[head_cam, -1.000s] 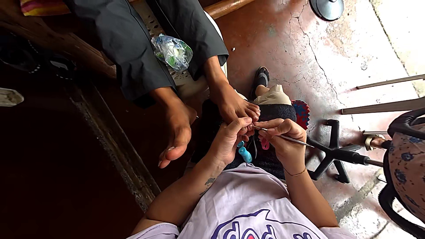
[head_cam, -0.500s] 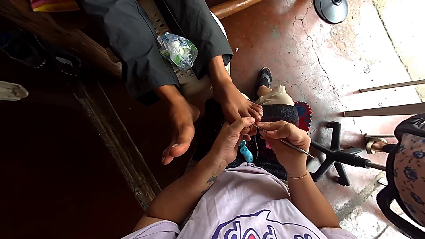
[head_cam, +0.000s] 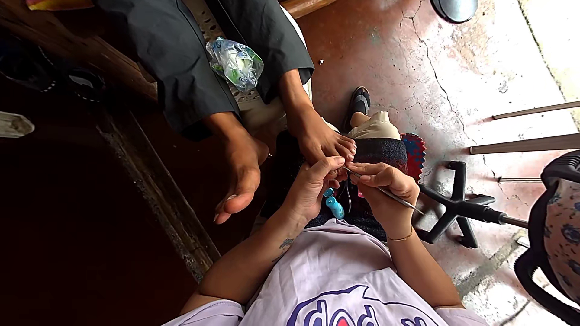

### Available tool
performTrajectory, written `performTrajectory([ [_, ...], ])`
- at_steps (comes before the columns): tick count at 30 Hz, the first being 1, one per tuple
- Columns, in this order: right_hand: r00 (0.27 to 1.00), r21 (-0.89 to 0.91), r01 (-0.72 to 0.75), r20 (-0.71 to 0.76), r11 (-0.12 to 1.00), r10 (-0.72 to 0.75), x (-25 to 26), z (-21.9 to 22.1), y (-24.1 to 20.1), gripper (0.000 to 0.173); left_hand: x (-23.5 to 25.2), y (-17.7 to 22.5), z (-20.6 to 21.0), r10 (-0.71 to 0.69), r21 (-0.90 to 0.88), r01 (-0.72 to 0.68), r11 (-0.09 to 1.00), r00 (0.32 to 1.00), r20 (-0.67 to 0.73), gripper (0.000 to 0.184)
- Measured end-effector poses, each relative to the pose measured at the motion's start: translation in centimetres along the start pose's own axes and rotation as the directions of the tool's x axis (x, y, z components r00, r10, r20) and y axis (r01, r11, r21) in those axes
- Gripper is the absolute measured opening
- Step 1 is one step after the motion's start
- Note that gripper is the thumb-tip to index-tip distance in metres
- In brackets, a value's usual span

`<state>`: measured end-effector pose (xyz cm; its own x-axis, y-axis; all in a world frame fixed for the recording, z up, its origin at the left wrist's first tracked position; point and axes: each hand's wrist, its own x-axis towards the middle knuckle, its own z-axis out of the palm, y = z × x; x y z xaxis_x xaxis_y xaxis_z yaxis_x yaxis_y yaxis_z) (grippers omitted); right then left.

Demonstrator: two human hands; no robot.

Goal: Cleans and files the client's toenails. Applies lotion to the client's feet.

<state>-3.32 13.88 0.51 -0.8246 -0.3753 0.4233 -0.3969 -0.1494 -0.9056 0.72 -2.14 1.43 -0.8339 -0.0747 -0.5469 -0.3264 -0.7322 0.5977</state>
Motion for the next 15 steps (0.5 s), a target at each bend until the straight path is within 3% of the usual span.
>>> performTrajectory([
  [4,0.986,0.18,-0.149,-0.046,0.972,0.159,-0.08,-0.09,-0.03,0.02,0.05,-0.03,-0.09,-0.001,0.004,0.001,1.0,1.0,0.019,0.015],
  [10,0.987,0.195,-0.146,-0.045,0.97,0.157,-0.05,-0.04,-0.13,0.019,0.02,-0.09,-0.02,-0.003,0.005,0.003,1.0,1.0,0.007,0.015],
  [15,0.995,0.104,-0.078,-0.046,0.991,0.084,-0.02,0.24,-0.3,0.019,0.0,-0.11,0.11,-0.004,-0.005,0.004,1.0,1.0,0.001,0.015],
])
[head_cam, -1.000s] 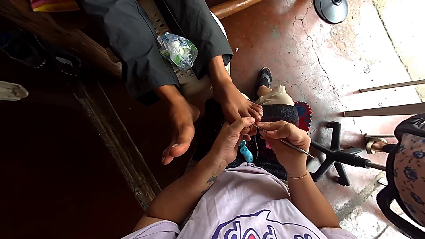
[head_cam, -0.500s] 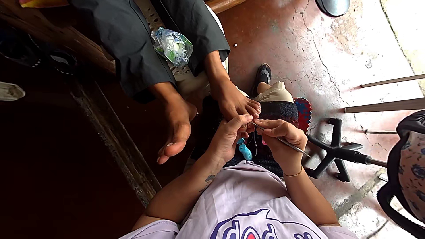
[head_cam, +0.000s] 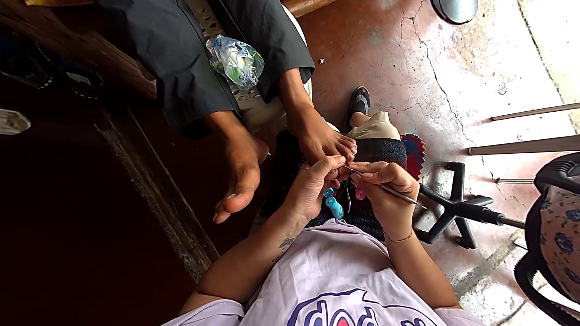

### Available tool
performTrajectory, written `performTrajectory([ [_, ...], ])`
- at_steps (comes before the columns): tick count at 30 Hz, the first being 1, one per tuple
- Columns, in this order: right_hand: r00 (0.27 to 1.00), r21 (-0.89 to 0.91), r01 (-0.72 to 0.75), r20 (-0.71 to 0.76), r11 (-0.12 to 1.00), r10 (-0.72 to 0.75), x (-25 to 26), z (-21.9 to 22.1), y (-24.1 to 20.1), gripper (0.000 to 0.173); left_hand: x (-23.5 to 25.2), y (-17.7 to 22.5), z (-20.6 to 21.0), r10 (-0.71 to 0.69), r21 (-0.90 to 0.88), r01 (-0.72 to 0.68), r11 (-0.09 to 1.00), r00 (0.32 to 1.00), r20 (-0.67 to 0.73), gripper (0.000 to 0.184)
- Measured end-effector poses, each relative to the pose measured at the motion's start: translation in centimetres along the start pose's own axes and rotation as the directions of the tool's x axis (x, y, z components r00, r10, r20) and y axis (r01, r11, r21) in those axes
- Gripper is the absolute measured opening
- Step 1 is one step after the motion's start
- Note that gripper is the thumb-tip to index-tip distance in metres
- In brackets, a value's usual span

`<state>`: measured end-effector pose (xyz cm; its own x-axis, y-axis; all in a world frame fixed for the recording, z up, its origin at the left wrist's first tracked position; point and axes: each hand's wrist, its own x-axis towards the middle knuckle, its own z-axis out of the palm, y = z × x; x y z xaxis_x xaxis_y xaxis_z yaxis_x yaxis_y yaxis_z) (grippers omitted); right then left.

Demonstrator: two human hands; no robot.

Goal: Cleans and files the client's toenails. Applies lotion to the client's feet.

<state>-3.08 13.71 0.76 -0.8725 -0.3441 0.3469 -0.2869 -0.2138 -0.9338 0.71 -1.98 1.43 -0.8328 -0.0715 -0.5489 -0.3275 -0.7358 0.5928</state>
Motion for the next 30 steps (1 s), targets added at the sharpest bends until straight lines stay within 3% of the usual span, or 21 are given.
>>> performTrajectory([
  [2,1.0,-0.009,-0.014,0.017,1.0,0.014,-0.02,-0.39,-0.16,0.019,0.05,-0.03,-0.05,-0.004,0.003,0.004,1.0,1.0,0.01,0.015],
  [6,0.996,-0.149,0.091,0.029,0.985,-0.087,-0.22,0.19,-0.06,0.016,0.02,0.06,-0.03,0.003,0.0,-0.003,1.0,1.0,0.006,0.015],
  [23,0.988,-0.213,0.145,0.074,0.966,-0.132,-0.21,-0.16,-0.11,0.014,-0.02,0.09,0.16,0.022,0.015,-0.023,1.0,0.999,0.025,0.015],
  [30,0.976,-0.32,0.215,0.109,0.923,-0.19,-0.17,-0.04,-0.28,0.012,-0.09,0.11,0.23,0.017,-0.002,-0.017,1.0,1.0,0.018,0.014],
])
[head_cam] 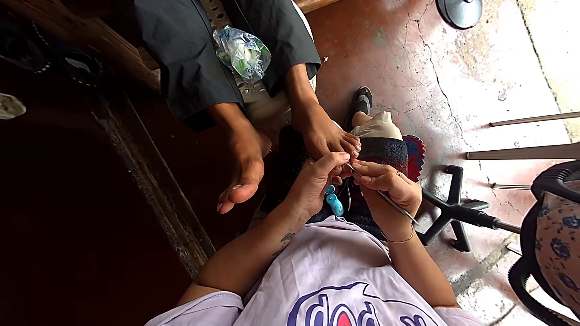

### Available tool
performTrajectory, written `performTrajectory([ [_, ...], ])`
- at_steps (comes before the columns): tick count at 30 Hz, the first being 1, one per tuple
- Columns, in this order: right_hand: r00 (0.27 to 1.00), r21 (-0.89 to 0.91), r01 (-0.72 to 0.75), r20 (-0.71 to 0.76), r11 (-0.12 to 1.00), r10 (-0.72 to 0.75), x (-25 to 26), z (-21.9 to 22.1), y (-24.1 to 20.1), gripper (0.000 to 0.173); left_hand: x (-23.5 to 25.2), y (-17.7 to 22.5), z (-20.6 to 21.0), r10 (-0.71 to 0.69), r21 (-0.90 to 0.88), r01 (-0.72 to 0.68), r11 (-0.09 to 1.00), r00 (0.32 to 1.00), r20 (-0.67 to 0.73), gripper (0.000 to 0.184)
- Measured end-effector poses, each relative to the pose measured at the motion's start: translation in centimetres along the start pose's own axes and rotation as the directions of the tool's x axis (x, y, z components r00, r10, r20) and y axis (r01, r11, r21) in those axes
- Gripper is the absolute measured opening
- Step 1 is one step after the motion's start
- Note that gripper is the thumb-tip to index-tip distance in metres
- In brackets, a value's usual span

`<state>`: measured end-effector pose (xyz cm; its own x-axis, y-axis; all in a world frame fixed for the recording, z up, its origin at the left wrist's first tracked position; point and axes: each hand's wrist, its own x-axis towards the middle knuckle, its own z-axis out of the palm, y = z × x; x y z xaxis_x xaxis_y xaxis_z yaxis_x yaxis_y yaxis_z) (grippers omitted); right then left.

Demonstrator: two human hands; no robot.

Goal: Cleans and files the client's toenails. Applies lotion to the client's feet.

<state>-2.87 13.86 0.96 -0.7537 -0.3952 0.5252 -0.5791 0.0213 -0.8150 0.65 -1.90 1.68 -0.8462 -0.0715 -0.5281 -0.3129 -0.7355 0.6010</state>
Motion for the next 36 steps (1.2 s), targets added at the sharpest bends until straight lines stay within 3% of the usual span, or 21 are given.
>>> performTrajectory([
  [36,0.981,-0.148,0.17,0.12,0.974,-0.153,0.56,-0.26,-0.26,0.011,0.06,-0.04,-0.13,0.012,0.023,-0.012,1.0,1.0,-0.001,0.011],
])
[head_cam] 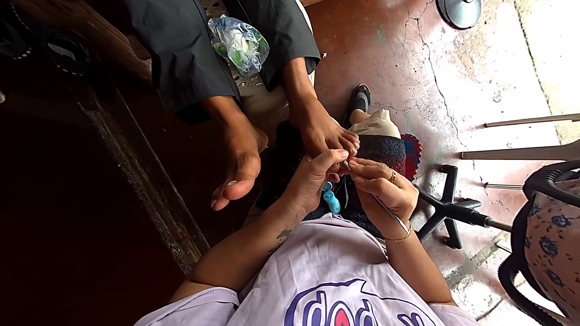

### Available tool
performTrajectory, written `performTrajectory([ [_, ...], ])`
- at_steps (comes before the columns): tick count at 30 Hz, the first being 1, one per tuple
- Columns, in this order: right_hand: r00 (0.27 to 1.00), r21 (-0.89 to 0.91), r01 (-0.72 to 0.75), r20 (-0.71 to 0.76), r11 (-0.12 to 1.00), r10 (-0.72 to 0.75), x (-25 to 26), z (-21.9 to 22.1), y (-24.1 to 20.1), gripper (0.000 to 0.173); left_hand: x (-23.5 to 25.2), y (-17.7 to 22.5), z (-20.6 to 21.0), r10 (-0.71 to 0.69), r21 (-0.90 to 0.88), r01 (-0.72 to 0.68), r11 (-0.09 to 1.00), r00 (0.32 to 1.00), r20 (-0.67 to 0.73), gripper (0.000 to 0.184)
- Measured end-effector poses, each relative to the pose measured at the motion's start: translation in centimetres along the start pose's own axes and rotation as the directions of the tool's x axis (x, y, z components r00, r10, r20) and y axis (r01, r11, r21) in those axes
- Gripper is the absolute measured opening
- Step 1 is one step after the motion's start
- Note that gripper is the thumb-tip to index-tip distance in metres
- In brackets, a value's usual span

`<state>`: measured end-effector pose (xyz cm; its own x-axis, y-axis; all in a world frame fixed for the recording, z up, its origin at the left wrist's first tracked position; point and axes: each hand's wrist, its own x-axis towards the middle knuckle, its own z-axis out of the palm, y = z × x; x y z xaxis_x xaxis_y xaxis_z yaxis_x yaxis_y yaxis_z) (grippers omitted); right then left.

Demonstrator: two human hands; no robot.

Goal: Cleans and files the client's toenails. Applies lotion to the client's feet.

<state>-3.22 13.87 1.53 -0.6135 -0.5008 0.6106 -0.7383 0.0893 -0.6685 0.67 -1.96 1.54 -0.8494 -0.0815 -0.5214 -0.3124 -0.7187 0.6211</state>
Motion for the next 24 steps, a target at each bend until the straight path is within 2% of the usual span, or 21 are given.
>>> performTrajectory([
  [3,0.999,0.042,-0.035,0.011,0.998,0.035,0.03,-0.39,-0.27,0.011,-0.04,0.12,0.07,-0.009,-0.001,0.009,1.0,1.0,0.004,0.014],
  [6,0.999,-0.034,0.022,0.031,0.999,-0.021,0.07,-0.08,-0.25,0.011,-0.1,0.25,0.06,-0.005,0.011,0.005,1.0,1.0,-0.007,0.013],
  [10,1.0,-0.002,-0.006,0.029,1.0,0.007,0.17,-0.41,-0.42,0.011,-0.11,0.23,0.2,-0.005,0.006,0.005,1.0,1.0,0.005,0.014],
  [24,0.993,-0.161,0.094,0.085,0.983,-0.081,-0.02,-0.13,-0.75,0.014,-0.15,0.3,0.42,-0.01,0.022,0.011,1.0,1.0,-0.021,0.014],
])
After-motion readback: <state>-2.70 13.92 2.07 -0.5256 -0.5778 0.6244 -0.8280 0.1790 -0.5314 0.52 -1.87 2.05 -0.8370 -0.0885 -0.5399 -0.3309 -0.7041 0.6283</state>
